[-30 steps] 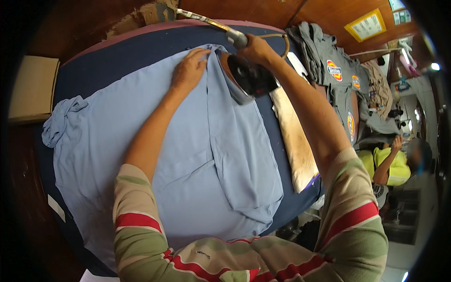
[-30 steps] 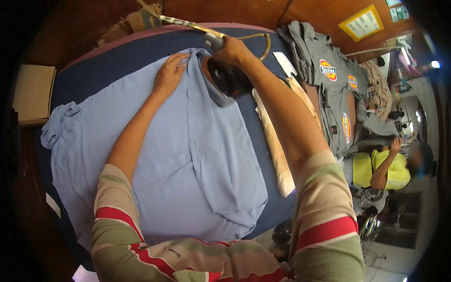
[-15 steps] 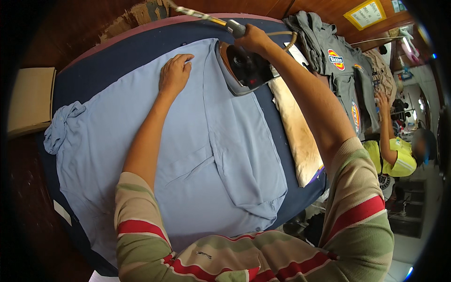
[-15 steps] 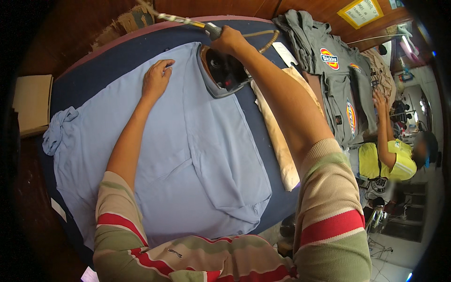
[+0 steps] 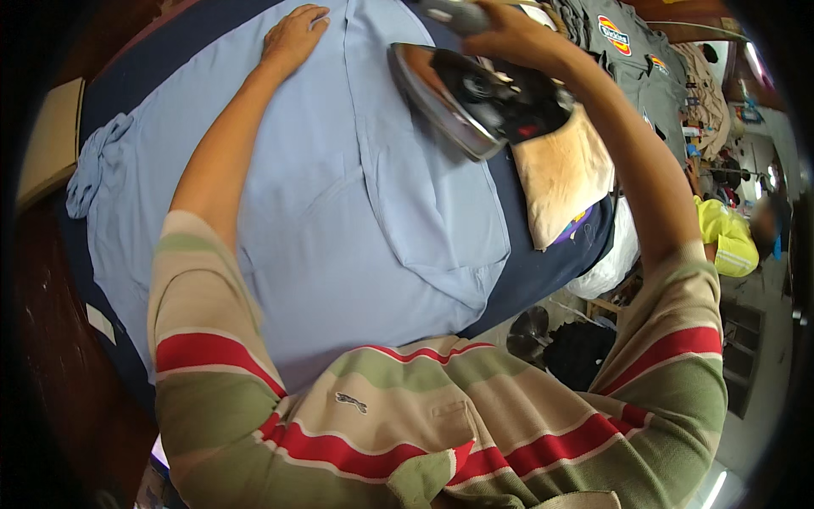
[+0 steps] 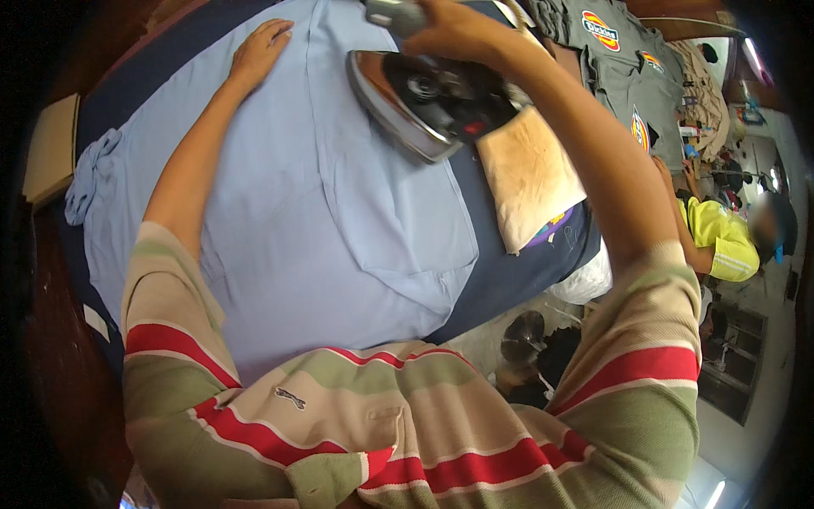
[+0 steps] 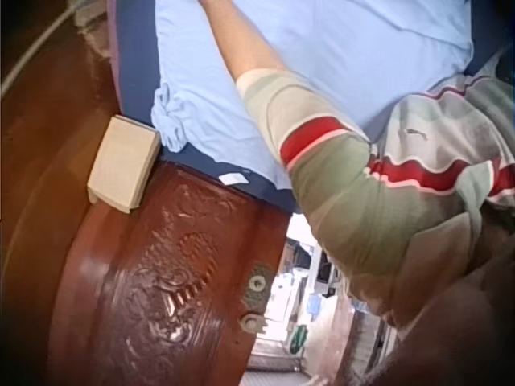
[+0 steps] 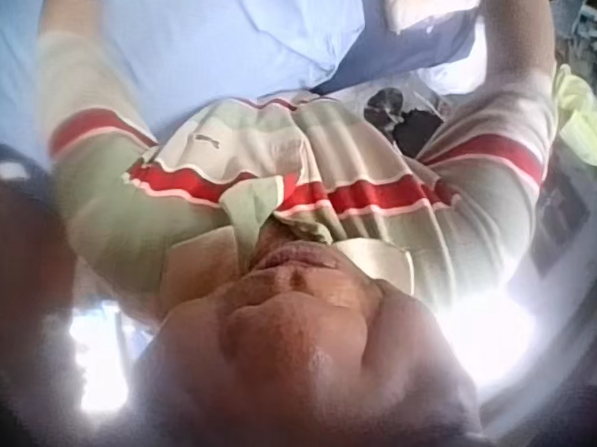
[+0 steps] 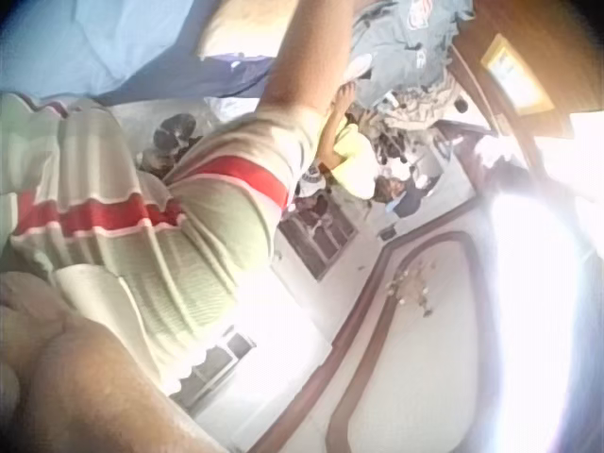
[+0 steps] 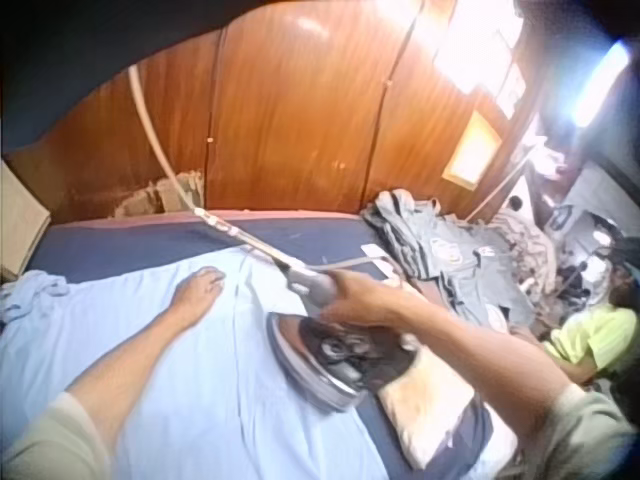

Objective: The person irons a blue shirt on a padded workstation, smoothing the fabric by hand and then pressing it with a steam iron, before carrying the shirt to a stack of finished garments.

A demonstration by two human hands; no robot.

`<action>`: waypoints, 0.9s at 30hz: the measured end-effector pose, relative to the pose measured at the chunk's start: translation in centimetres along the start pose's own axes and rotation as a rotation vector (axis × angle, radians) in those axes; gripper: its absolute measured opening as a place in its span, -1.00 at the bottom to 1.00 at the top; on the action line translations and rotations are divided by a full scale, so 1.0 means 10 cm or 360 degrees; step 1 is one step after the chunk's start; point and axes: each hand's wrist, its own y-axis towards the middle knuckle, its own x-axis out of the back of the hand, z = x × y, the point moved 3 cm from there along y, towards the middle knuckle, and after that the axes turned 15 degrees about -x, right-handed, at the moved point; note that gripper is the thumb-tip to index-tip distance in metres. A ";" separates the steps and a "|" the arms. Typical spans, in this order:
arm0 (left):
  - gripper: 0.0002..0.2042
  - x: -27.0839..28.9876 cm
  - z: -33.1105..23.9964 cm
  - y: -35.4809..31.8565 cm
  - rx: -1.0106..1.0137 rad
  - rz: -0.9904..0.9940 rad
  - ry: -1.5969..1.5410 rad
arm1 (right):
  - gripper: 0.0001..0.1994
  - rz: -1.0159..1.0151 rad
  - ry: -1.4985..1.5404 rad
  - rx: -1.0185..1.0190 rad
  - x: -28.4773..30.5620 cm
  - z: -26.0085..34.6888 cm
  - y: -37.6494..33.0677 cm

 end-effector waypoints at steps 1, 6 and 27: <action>-0.71 0.09 -0.21 -0.11 -0.0079 -0.0075 0.0159 | -0.39 0.0169 -0.0190 -0.0492 0.17 -0.17 -0.18; -0.65 0.54 -1.59 -1.15 0.0410 -0.0012 -0.0219 | -0.32 -0.0069 0.0032 -0.0492 0.57 -0.78 -0.67; -0.84 -0.16 -3.74 -1.46 -0.0112 0.0553 -0.0537 | -0.48 -0.0478 0.0168 0.0202 -1.19 -0.14 1.52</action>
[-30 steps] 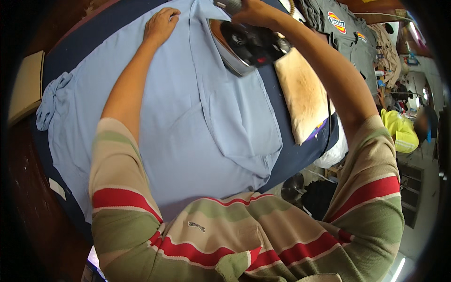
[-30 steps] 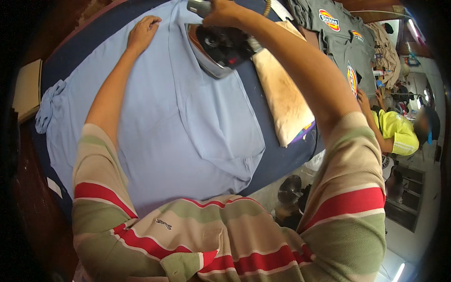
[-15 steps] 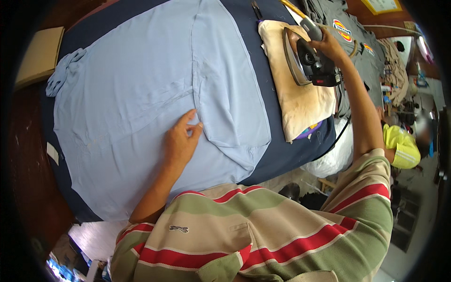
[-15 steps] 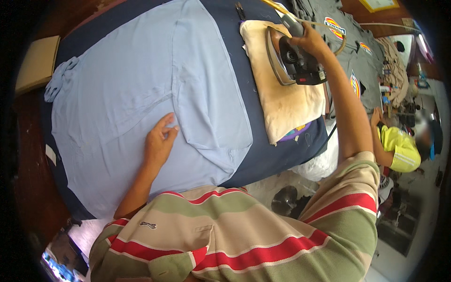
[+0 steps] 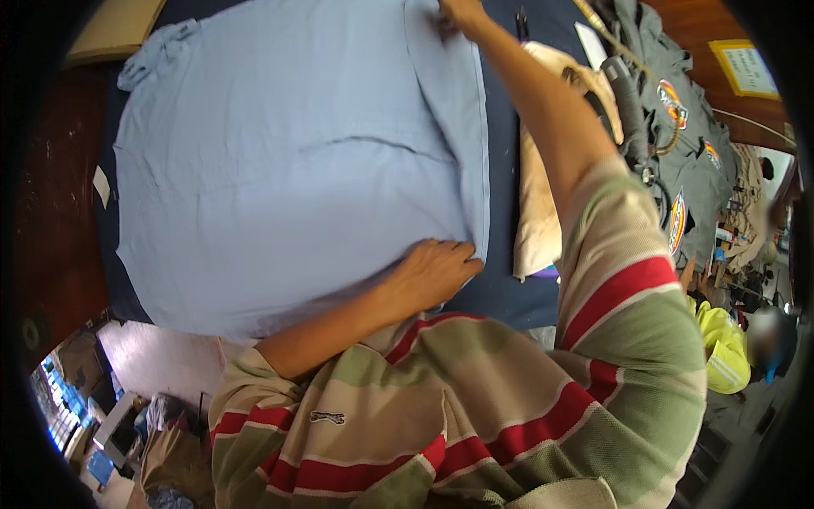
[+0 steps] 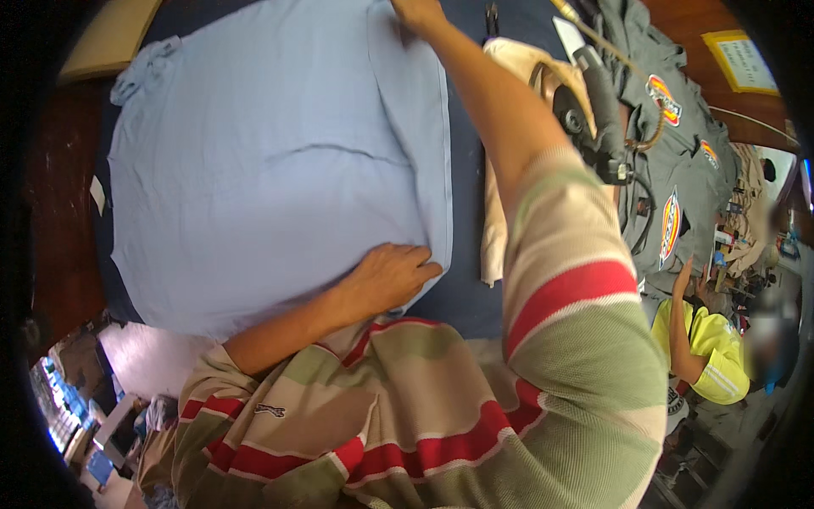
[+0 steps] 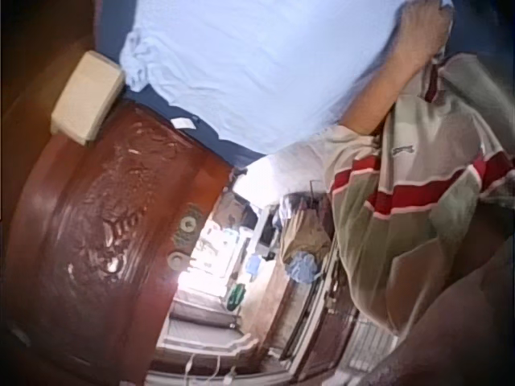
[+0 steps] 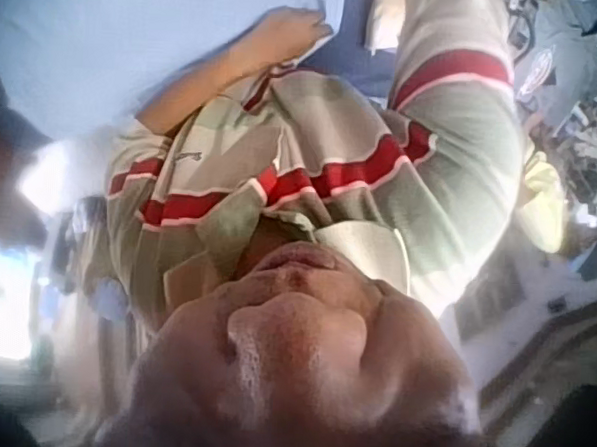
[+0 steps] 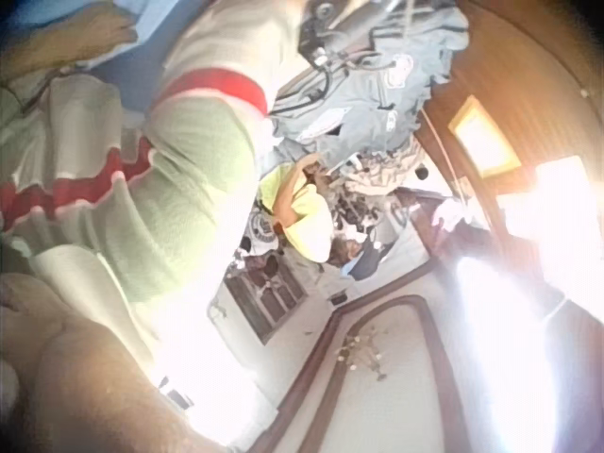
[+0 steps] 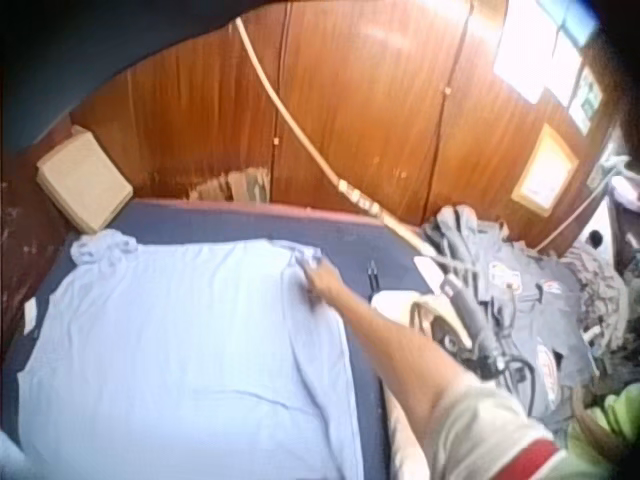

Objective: The person irons a blue shirt on a padded workstation, smoothing the fabric by hand and then pressing it with a steam iron, before carrying the shirt to a stack of finished garments.

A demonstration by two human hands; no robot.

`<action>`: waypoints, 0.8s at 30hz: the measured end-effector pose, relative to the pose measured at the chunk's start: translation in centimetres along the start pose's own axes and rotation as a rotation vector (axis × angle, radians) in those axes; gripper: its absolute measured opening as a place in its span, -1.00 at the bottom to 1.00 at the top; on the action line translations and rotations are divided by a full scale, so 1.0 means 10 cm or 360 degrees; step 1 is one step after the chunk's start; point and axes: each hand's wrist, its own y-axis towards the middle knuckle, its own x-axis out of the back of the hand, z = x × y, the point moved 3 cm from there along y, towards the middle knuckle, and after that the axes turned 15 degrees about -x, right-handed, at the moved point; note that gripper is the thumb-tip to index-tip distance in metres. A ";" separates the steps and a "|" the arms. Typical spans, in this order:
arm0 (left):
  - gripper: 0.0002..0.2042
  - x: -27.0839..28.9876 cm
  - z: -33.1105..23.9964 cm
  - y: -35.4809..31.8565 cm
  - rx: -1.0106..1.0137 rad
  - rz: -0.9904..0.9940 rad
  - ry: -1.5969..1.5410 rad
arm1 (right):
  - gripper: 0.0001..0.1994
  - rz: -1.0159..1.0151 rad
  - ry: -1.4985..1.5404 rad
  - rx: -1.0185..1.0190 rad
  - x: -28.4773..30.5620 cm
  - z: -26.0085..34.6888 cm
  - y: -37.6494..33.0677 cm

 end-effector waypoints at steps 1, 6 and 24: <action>-0.86 -0.08 -0.02 0.01 -0.0003 0.0105 0.0032 | -0.43 -0.0301 -0.0499 0.0353 -0.15 0.03 0.04; -0.92 -0.18 -0.06 0.02 0.0241 -0.0197 0.0058 | -0.75 0.0387 0.0008 0.0161 -0.34 -0.10 0.36; -0.86 -0.01 0.02 0.23 0.0706 -0.0576 -0.0757 | -0.84 -0.0252 0.0618 -0.0219 0.05 -0.32 0.93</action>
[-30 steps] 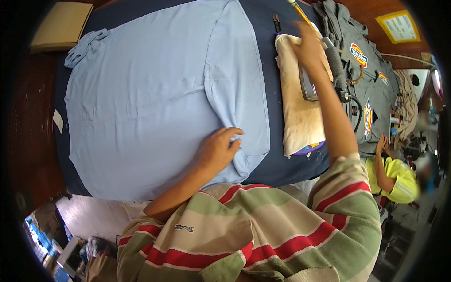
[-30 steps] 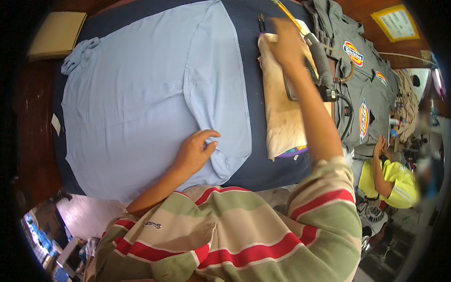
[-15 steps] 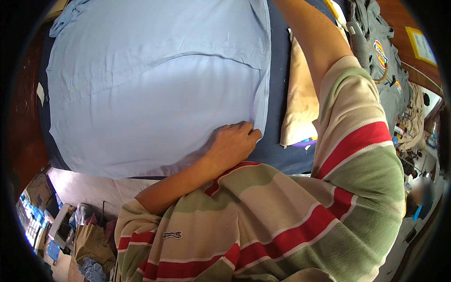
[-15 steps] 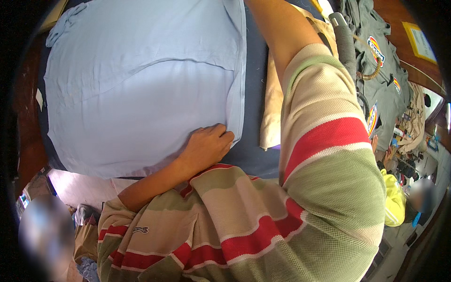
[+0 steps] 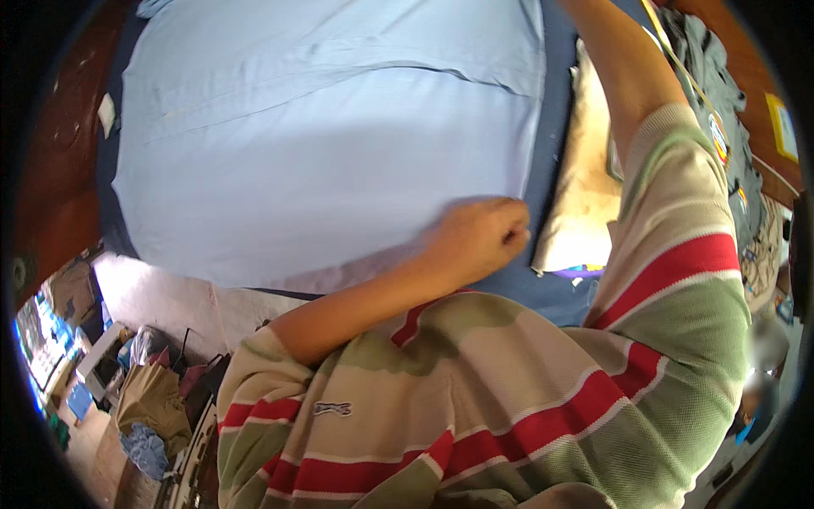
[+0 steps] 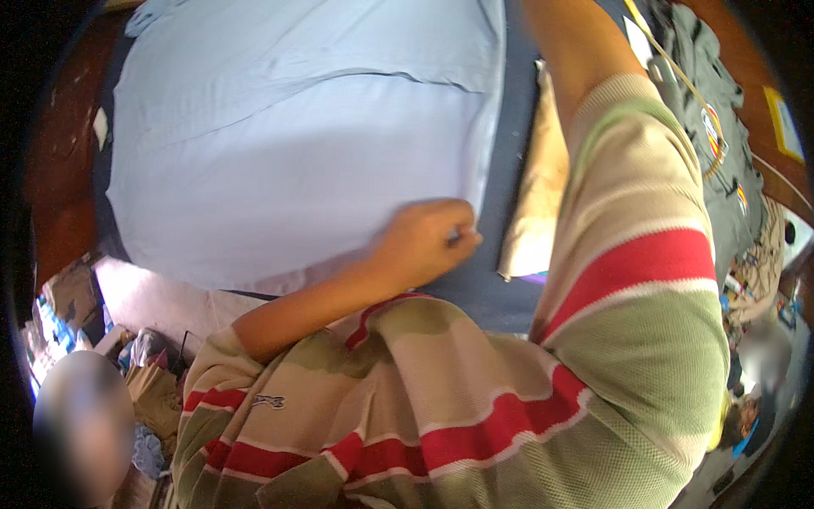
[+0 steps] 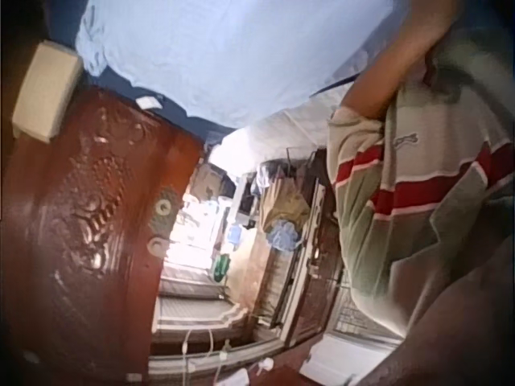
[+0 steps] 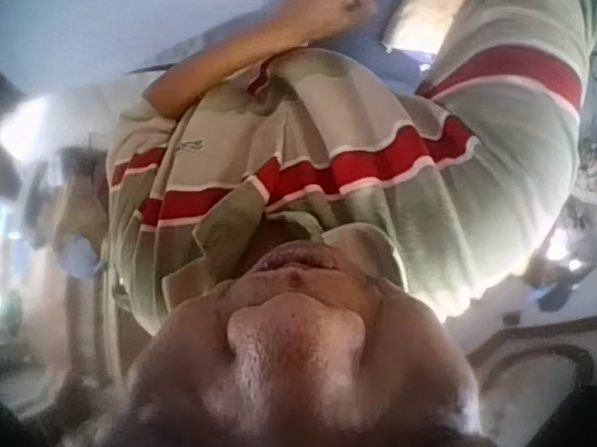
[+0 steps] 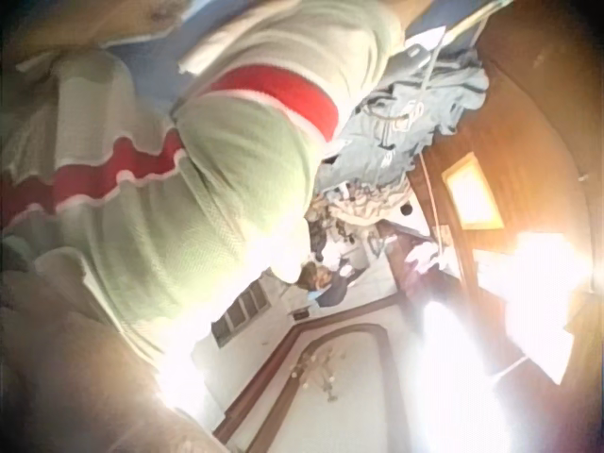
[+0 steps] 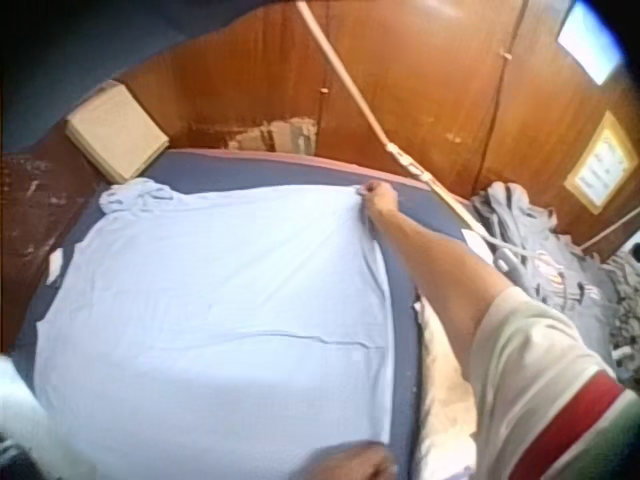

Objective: The person irons a blue shirt on a padded workstation, smoothing the fabric by hand and then pressing it with a steam iron, before carrying the shirt to a stack of finished garments.

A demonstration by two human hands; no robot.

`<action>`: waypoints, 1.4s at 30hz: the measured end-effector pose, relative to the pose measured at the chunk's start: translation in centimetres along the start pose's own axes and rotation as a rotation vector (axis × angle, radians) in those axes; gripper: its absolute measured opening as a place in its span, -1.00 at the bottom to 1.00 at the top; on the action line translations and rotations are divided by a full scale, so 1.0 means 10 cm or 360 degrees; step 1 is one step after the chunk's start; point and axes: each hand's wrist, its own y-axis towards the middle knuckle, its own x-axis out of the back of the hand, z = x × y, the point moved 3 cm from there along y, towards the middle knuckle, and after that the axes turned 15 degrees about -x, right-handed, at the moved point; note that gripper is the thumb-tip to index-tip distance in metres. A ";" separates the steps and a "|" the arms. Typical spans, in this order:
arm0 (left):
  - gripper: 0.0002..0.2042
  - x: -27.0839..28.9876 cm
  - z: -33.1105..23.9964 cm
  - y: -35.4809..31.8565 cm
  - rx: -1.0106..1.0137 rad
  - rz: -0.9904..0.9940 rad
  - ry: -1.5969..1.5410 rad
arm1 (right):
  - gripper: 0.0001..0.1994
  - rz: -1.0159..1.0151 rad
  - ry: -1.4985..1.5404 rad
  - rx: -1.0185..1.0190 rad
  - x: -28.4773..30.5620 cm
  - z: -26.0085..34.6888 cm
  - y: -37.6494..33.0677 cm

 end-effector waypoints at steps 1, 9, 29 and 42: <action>-0.85 -0.02 0.01 0.01 0.0027 0.0127 -0.0028 | -0.80 -0.0032 -0.0107 0.0093 0.05 -0.01 -0.02; -0.77 1.14 0.46 -0.76 -0.0002 -0.0155 -0.0066 | -0.57 0.0332 -0.1146 0.1142 0.14 -0.13 -1.90; -0.42 6.13 2.33 -0.35 0.0801 -0.0527 0.1990 | -0.48 -0.0109 -0.1206 -0.0528 -0.04 -0.16 -0.79; -0.59 6.54 2.35 0.23 0.0910 -0.0571 0.2341 | -0.55 -0.0470 -0.0674 -0.0446 -0.21 -0.06 -0.37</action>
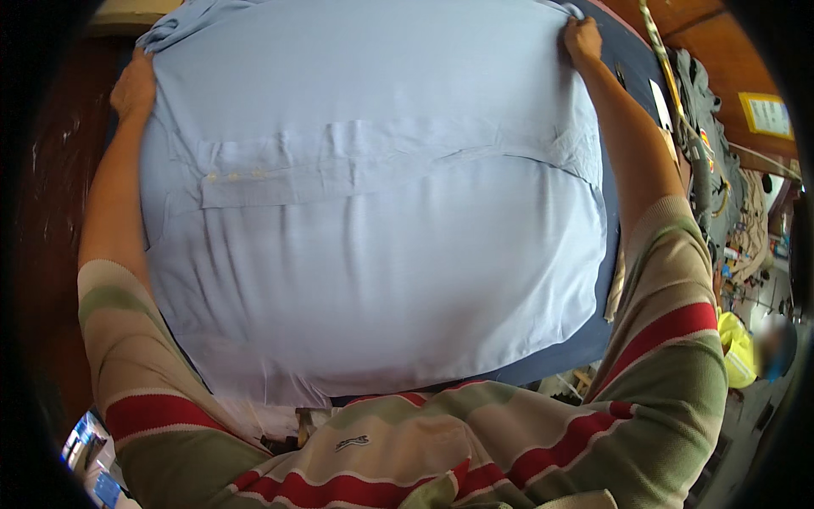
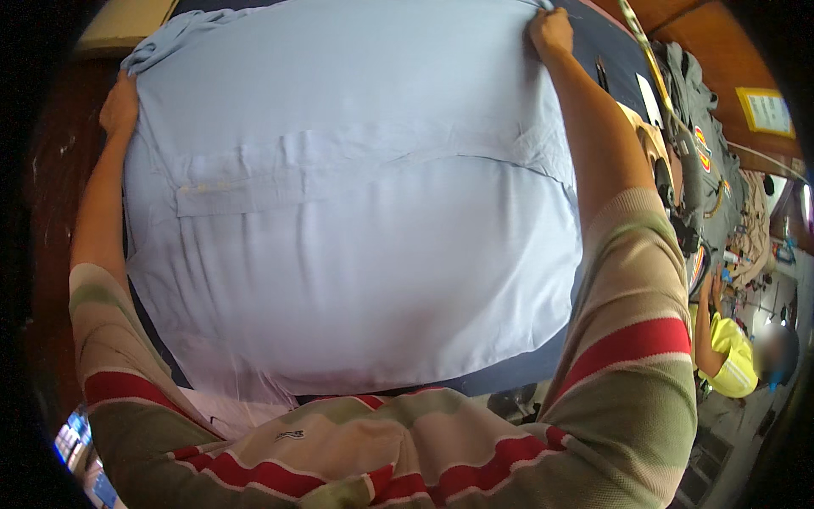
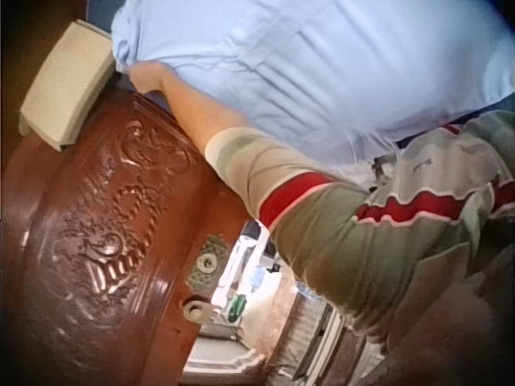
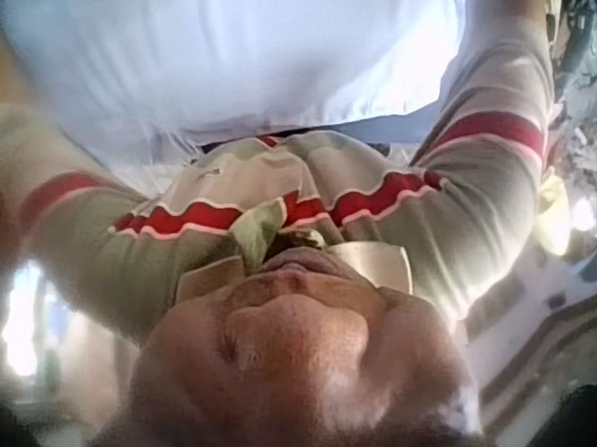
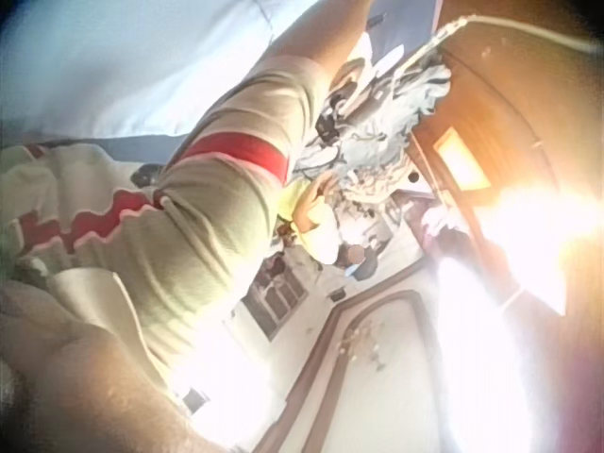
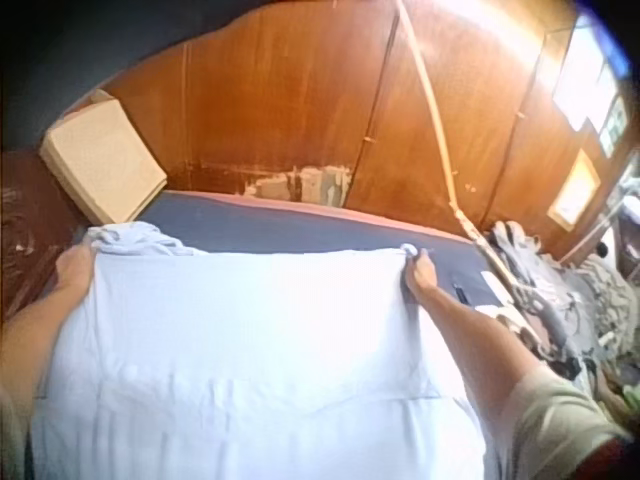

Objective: The person irons a blue shirt on a padded workstation, smoothing the fabric by hand and then pressing it with a steam iron, before carrying the shirt to a stack of finished garments.

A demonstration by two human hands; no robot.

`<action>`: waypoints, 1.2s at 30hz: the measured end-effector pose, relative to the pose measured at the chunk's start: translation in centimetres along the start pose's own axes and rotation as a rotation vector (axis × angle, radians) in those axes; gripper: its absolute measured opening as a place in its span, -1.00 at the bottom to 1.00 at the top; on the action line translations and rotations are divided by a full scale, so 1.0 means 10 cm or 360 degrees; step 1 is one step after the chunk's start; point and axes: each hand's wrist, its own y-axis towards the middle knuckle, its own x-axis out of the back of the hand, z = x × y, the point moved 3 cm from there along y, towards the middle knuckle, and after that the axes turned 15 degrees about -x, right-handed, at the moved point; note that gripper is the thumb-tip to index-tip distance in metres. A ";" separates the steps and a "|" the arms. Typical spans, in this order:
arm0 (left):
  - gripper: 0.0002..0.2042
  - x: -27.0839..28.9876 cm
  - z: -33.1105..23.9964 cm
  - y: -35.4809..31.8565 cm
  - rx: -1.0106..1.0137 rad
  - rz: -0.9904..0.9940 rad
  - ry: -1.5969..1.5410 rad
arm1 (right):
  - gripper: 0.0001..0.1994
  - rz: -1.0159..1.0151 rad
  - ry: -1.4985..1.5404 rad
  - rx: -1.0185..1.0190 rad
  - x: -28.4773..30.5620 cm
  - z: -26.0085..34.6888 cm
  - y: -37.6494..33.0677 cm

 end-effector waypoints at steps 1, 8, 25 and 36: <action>-0.58 -0.01 0.01 -0.02 0.0070 -0.0002 -0.0002 | -0.54 0.0056 -0.0076 0.0161 -0.01 0.01 -0.01; -0.52 0.37 -0.05 -1.50 -0.0640 -0.0608 -0.0412 | -0.62 0.0360 -0.0561 0.0710 1.12 -0.58 -1.23; -0.59 0.66 -0.22 -4.92 0.0770 -0.0352 -0.0417 | -0.84 0.0706 0.0916 -0.0430 2.39 -2.31 -3.48; -0.67 0.46 -0.18 -5.17 0.0935 -0.0544 -0.0361 | -0.86 0.0707 0.0267 -0.0121 2.43 -2.45 -3.57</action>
